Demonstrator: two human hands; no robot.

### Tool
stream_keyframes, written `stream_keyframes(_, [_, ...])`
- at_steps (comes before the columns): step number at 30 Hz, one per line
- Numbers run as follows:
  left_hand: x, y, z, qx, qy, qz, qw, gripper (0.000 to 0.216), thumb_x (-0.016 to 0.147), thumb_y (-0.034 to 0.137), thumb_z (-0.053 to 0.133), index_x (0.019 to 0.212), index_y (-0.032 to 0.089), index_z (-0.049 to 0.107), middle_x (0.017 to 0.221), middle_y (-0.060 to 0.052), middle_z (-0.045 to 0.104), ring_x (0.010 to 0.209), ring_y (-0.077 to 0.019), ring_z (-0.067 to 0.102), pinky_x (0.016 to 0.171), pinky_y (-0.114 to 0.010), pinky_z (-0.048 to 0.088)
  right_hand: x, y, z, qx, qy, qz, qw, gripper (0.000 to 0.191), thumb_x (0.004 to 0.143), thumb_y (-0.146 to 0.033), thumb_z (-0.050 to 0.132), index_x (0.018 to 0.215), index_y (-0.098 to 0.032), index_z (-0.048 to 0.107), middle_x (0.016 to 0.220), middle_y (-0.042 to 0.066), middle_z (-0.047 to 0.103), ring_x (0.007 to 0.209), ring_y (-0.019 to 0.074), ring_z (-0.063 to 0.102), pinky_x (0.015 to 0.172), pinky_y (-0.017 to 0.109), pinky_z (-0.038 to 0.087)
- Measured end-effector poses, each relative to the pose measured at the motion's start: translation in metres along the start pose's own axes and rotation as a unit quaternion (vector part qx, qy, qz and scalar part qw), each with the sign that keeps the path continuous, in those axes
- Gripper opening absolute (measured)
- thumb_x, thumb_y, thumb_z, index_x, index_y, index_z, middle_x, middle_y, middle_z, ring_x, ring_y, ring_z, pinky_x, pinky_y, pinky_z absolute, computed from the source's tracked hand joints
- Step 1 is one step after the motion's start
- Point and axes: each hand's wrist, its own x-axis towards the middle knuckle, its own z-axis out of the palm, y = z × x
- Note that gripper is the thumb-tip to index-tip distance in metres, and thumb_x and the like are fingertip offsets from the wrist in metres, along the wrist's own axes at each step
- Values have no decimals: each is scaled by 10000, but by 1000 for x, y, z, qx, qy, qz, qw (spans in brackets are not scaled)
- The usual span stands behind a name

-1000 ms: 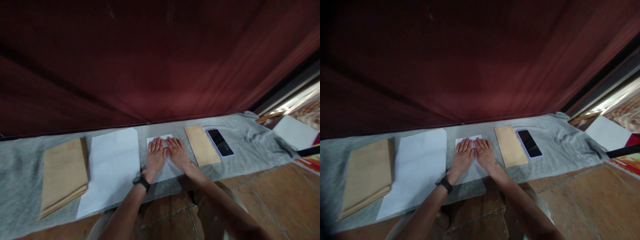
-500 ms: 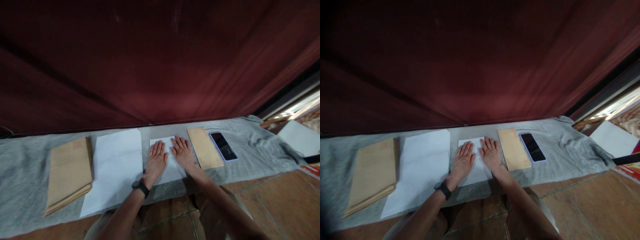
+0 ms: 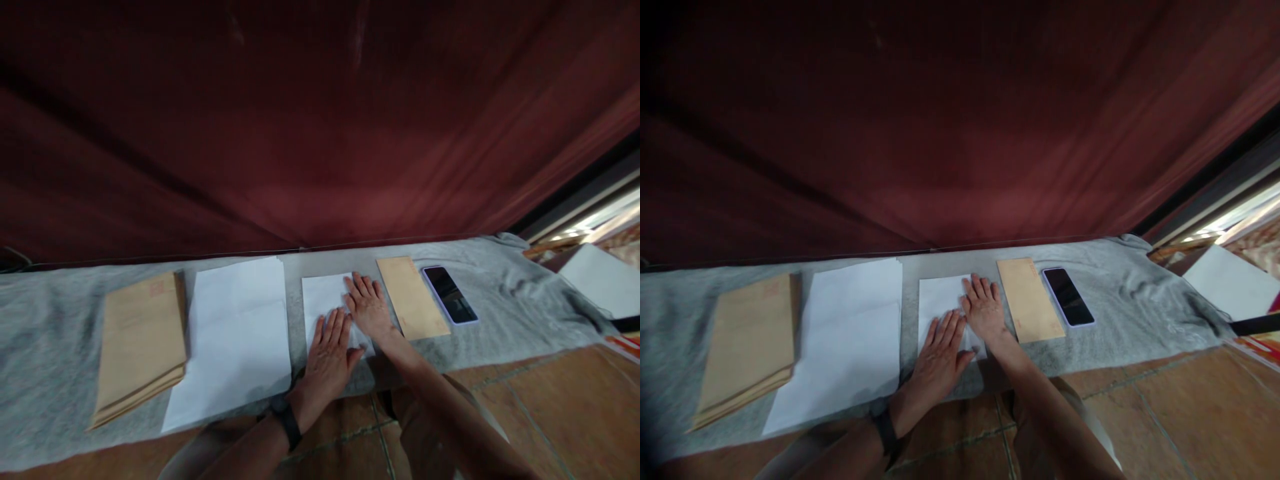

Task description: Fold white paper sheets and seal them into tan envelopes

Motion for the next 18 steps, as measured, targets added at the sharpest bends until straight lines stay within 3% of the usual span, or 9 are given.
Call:
stream_keyframes(6, [-16, -13, 0, 24, 34, -32, 999, 765, 959, 553, 478, 1534, 68, 343, 1588, -224, 381, 1507, -332, 310, 1203, -539, 332, 1, 2, 0, 18, 9, 4, 1000, 518, 1057, -395, 362, 1542, -220, 417, 1611, 82, 380, 1452, 318, 385, 1186, 537, 259])
stream_keyframes(11, [-23, -17, -1, 27, 42, -42, 998, 756, 966, 515, 471, 1550, 66, 300, 1591, -216, 380, 1512, -314, 301, 1215, -527, 322, -3, -8, -1, 31, 22, 7, 999, 534, 1059, -348, 347, 1539, -123, 409, 1613, 128, 364, 1479, 302, 353, 1218, 509, 236])
stream_keyframes(15, [-25, -17, 1, 28, 44, -42, 998, 671, 976, 350, 446, 1558, 67, 269, 1596, -204, 378, 1526, -289, 270, 1229, -526, 304, -20, -28, 1, 77, 4, -70, 995, 523, 1072, -363, 317, 1546, -158, 401, 1624, 98, 352, 1502, 238, 322, 1227, 454, 261])
stream_keyframes(18, [-27, -19, 4, 37, 66, -47, 996, 642, 957, 252, 434, 1548, 55, 277, 1593, -216, 379, 1526, -298, 265, 1222, -538, 311, -32, -32, 3, 84, 0, -118, 989, 517, 1068, -400, 359, 1544, -206, 408, 1635, 81, 331, 1508, 240, 310, 1240, 468, 235])
